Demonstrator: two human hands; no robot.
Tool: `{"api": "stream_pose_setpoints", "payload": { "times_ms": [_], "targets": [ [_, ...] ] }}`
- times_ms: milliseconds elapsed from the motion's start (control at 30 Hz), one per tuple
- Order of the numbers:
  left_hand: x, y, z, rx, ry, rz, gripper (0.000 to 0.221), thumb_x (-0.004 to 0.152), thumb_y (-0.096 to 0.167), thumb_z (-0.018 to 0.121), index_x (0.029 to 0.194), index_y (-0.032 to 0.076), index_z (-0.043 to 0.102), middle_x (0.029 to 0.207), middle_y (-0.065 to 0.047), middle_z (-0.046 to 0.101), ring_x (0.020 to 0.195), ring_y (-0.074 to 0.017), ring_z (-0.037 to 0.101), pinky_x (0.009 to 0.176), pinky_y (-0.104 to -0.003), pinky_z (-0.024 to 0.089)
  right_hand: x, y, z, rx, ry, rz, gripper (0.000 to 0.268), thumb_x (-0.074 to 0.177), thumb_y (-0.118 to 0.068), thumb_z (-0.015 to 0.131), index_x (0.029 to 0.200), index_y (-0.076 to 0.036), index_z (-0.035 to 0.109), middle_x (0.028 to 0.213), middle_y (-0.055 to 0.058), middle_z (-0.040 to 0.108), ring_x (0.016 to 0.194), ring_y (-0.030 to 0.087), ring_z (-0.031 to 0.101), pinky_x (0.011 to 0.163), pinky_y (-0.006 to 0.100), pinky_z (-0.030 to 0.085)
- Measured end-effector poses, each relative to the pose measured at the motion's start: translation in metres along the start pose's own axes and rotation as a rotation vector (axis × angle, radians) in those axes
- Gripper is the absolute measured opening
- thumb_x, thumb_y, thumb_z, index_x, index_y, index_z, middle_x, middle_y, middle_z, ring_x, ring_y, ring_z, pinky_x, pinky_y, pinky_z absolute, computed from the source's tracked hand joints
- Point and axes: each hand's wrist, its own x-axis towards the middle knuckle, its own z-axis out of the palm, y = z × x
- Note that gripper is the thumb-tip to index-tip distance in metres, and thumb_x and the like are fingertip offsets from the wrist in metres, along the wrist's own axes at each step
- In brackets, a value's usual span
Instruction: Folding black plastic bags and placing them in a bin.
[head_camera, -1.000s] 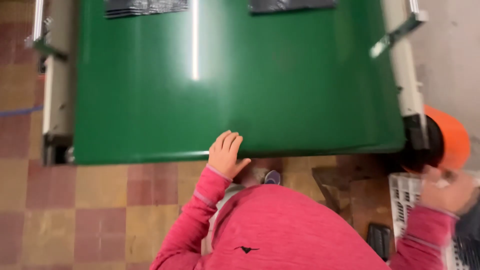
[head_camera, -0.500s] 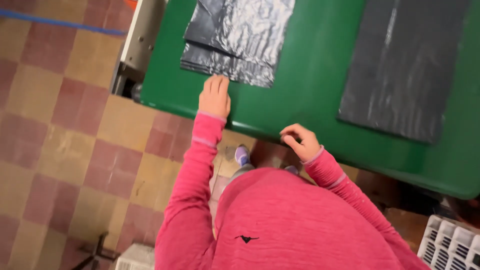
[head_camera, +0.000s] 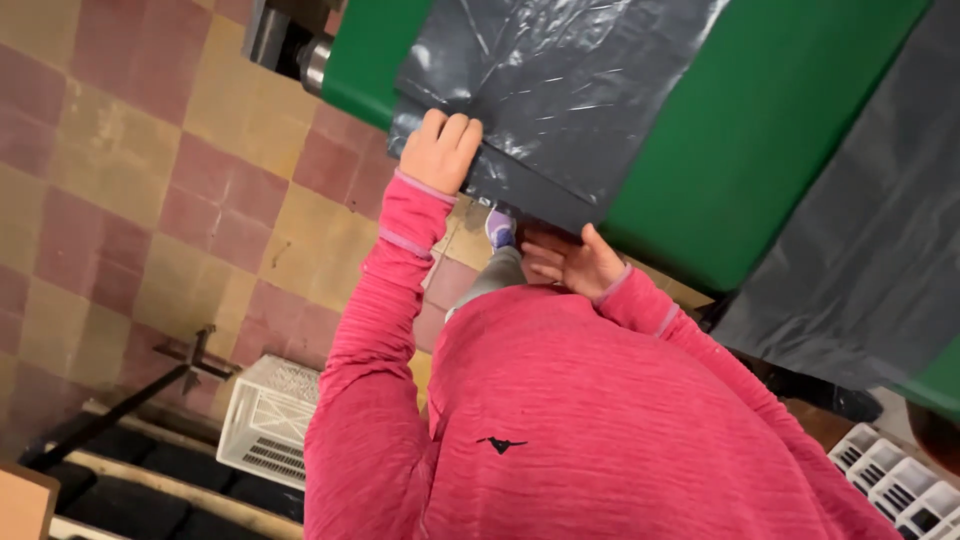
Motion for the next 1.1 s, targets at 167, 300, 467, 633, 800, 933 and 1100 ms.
{"api": "stream_pose_setpoints", "payload": {
  "times_ms": [167, 300, 467, 633, 800, 933, 1100],
  "targets": [
    [0.028, 0.006, -0.032, 0.064, 0.070, 0.063, 0.028, 0.088, 0.016, 0.065, 0.115, 0.013, 0.065, 0.110, 0.001, 0.062, 0.103, -0.0201, 0.058, 0.075, -0.032, 0.049, -0.002, -0.004, 0.019, 0.076, 0.105, -0.029, 0.089, 0.096, -0.068, 0.055, 0.155, -0.003, 0.044, 0.159, 0.017, 0.047, 0.145, 0.033, 0.046, 0.114, 0.046, 0.043],
    [0.048, -0.004, -0.039, 0.178, 0.180, 0.196, 0.030, 0.084, 0.020, 0.062, 0.113, 0.015, 0.063, 0.109, 0.002, 0.061, 0.106, -0.0188, 0.057, 0.082, -0.033, 0.046, -0.010, -0.011, 0.045, -0.092, 0.402, -0.161, 0.069, 0.097, -0.058, 0.056, 0.147, -0.011, 0.049, 0.141, 0.014, 0.060, 0.127, 0.033, 0.061, 0.103, 0.048, 0.051],
    [0.033, -0.015, -0.031, 0.114, 0.109, 0.381, 0.015, 0.087, 0.021, 0.065, 0.100, 0.016, 0.062, 0.097, 0.002, 0.057, 0.101, -0.0186, 0.057, 0.073, -0.032, 0.043, -0.012, -0.016, 0.059, -0.113, 0.500, -0.264, 0.065, 0.099, -0.056, 0.056, 0.142, -0.007, 0.054, 0.133, 0.014, 0.066, 0.119, 0.032, 0.066, 0.100, 0.050, 0.054],
    [0.001, -0.001, -0.043, -0.031, 0.050, 0.398, 0.015, 0.084, 0.021, 0.065, 0.099, 0.015, 0.064, 0.092, 0.001, 0.055, 0.095, -0.0196, 0.058, 0.073, -0.033, 0.044, -0.004, -0.020, 0.072, -0.138, 0.539, -0.407, 0.058, 0.101, -0.052, 0.056, 0.136, -0.005, 0.056, 0.127, 0.015, 0.068, 0.115, 0.032, 0.067, 0.095, 0.052, 0.056],
    [-0.016, 0.003, -0.034, -0.065, 0.078, 0.394, 0.021, 0.089, 0.018, 0.068, 0.110, 0.013, 0.067, 0.101, -0.002, 0.059, 0.107, -0.0234, 0.061, 0.090, -0.038, 0.049, 0.015, -0.027, 0.026, -0.682, 0.684, -0.888, 0.040, 0.107, -0.012, 0.069, 0.140, 0.003, 0.051, 0.130, 0.014, 0.065, 0.119, 0.024, 0.064, 0.107, 0.041, 0.053],
    [-0.017, 0.013, -0.049, -0.124, 0.044, 0.245, 0.041, 0.080, 0.031, 0.064, 0.117, 0.012, 0.067, 0.118, -0.007, 0.065, 0.119, -0.0281, 0.060, 0.098, -0.048, 0.046, -0.005, -0.043, 0.097, -0.863, 0.771, -0.897, 0.066, 0.096, -0.004, 0.071, 0.152, 0.000, 0.036, 0.139, 0.014, 0.059, 0.126, 0.022, 0.061, 0.108, 0.035, 0.051],
    [-0.019, 0.007, -0.083, -0.143, -0.084, 0.074, 0.026, 0.084, 0.014, 0.066, 0.110, 0.015, 0.067, 0.117, -0.001, 0.066, 0.124, -0.0233, 0.061, 0.106, -0.046, 0.046, -0.071, -0.061, 0.144, -1.272, 0.734, -0.919, 0.086, 0.091, -0.002, 0.074, 0.163, 0.001, 0.027, 0.152, 0.017, 0.049, 0.137, 0.023, 0.050, 0.115, 0.033, 0.041]
  ]
}}
